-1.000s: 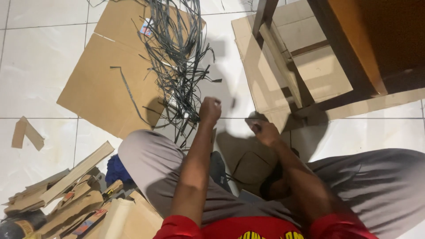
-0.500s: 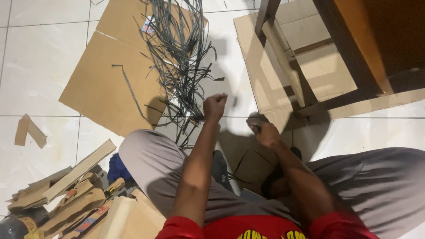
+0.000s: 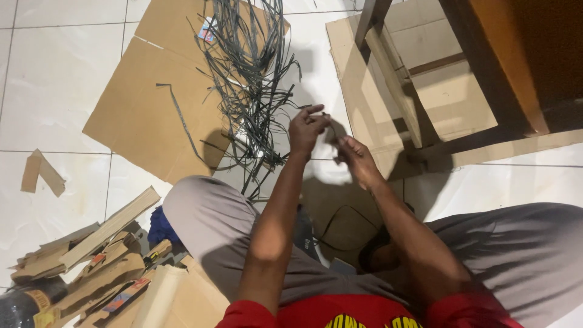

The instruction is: Wrapping the legs of a wooden chair with cardboard and securing them with plastic ties

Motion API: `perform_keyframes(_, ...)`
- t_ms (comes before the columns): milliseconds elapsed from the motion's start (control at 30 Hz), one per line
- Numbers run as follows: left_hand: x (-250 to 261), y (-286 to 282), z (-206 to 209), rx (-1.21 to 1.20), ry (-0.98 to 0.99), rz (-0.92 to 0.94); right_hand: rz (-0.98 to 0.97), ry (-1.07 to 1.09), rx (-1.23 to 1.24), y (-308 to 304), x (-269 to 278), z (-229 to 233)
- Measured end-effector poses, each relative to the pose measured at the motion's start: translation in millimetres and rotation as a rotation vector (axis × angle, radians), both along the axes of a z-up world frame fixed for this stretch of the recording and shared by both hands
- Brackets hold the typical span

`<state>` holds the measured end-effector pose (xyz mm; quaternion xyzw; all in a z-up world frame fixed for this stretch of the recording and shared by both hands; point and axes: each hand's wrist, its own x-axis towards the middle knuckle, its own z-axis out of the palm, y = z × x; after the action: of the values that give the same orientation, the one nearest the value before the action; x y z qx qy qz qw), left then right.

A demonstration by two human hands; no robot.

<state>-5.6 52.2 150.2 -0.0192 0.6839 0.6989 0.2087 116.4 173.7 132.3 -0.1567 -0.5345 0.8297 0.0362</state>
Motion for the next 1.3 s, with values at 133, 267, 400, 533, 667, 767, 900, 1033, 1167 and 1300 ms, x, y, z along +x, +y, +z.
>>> perform_keyframes(133,-15.7,-15.3,-8.9,0.028,0.082,0.321,0.007,-0.173,0.039,3.2,2.4,6.1)
perform_keyframes(267,-17.9,-29.9,-10.7,0.063,0.058,0.546,-0.066,-0.274,0.118,1.3,1.5,4.5)
perform_keyframes(400,-11.8,-45.3,-34.9,0.032,0.030,0.583,-0.094,-0.368,0.064,-9.7,-3.0,-4.7)
perform_keyframes(533,-6.1,-76.2,-64.6,-0.036,0.007,0.725,-0.213,-0.525,0.157,-12.5,-4.5,-82.2)
perform_keyframes(667,18.0,-114.0,-62.3,-0.141,-0.006,0.861,-0.172,-0.557,0.243,-20.8,-7.5,-146.6)
perform_keyframes(767,44.6,-143.1,-61.1,-0.247,-0.058,0.911,-0.044,-0.545,0.524,-58.8,-2.5,-89.1)
perform_keyframes(900,71.8,-179.4,-96.5,-0.421,-0.199,0.959,0.043,-0.600,0.313,-101.5,-5.9,-115.9)
perform_keyframes(1033,110.4,-212.5,-104.6,-0.518,-0.281,1.002,0.181,-0.517,0.301,-156.5,-4.9,-73.1)
perform_keyframes(1167,134.8,-253.2,-144.1,-0.562,-0.309,1.076,0.343,-0.432,0.293,-191.4,4.8,-54.5)
perform_keyframes(1300,145.4,-277.3,-143.1,-0.491,-0.310,1.229,0.574,-0.367,0.572,-210.3,8.0,-59.0)
